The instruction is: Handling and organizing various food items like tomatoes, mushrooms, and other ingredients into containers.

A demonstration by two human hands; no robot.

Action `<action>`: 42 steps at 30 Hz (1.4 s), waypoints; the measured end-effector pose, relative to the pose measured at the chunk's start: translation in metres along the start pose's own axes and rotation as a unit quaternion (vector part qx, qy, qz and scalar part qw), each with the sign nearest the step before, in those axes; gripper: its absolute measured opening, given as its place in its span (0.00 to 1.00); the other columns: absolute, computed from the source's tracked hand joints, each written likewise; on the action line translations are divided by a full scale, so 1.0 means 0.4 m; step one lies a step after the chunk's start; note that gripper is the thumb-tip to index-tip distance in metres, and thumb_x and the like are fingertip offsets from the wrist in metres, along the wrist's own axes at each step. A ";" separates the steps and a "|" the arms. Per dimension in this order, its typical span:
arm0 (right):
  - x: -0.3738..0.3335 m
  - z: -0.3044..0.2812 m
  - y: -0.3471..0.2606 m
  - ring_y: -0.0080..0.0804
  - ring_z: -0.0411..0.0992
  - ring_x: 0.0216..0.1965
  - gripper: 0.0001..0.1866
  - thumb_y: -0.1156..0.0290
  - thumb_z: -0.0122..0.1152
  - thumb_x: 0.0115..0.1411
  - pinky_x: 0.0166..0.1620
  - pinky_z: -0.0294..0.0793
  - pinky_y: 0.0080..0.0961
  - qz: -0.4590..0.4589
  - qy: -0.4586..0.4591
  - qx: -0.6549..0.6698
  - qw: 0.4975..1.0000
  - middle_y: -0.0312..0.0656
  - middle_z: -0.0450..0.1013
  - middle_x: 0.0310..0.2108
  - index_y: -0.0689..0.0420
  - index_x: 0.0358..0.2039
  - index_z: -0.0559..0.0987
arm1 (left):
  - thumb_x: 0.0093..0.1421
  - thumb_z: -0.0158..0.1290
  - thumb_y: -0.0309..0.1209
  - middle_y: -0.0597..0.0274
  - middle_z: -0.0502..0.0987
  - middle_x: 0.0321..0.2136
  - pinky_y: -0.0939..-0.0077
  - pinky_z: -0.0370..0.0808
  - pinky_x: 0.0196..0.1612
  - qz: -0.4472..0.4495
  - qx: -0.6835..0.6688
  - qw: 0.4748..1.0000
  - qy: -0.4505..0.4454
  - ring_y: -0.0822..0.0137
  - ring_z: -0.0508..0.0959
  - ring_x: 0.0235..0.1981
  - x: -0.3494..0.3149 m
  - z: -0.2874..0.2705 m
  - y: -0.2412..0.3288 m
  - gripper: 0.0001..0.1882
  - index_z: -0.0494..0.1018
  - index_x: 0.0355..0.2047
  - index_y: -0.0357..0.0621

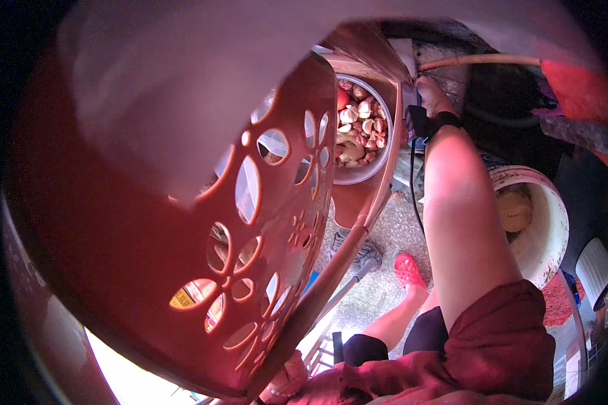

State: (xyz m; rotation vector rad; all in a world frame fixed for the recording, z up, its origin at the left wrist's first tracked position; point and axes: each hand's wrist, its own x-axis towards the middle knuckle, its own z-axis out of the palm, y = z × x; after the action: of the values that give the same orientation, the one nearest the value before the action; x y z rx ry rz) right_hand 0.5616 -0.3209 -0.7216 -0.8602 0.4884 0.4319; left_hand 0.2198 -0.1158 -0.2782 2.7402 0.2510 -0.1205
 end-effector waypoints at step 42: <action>-0.094 0.131 -0.177 0.46 0.62 0.53 0.22 0.60 0.49 0.53 0.54 0.62 0.36 0.089 0.214 -0.553 0.800 0.51 0.65 0.49 0.59 0.45 0.72 | 0.57 0.44 0.28 0.50 0.73 0.37 0.68 0.67 0.45 -0.020 -0.117 0.993 -0.007 0.60 0.72 0.38 0.080 -0.002 0.057 0.14 0.67 0.41 0.29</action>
State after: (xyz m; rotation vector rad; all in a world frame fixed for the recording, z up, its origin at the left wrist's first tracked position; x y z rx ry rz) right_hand 0.5817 -0.3264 -0.6279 -2.0953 0.7423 0.7166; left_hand 0.2555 -0.1310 -0.2728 2.5024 0.2957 -0.1140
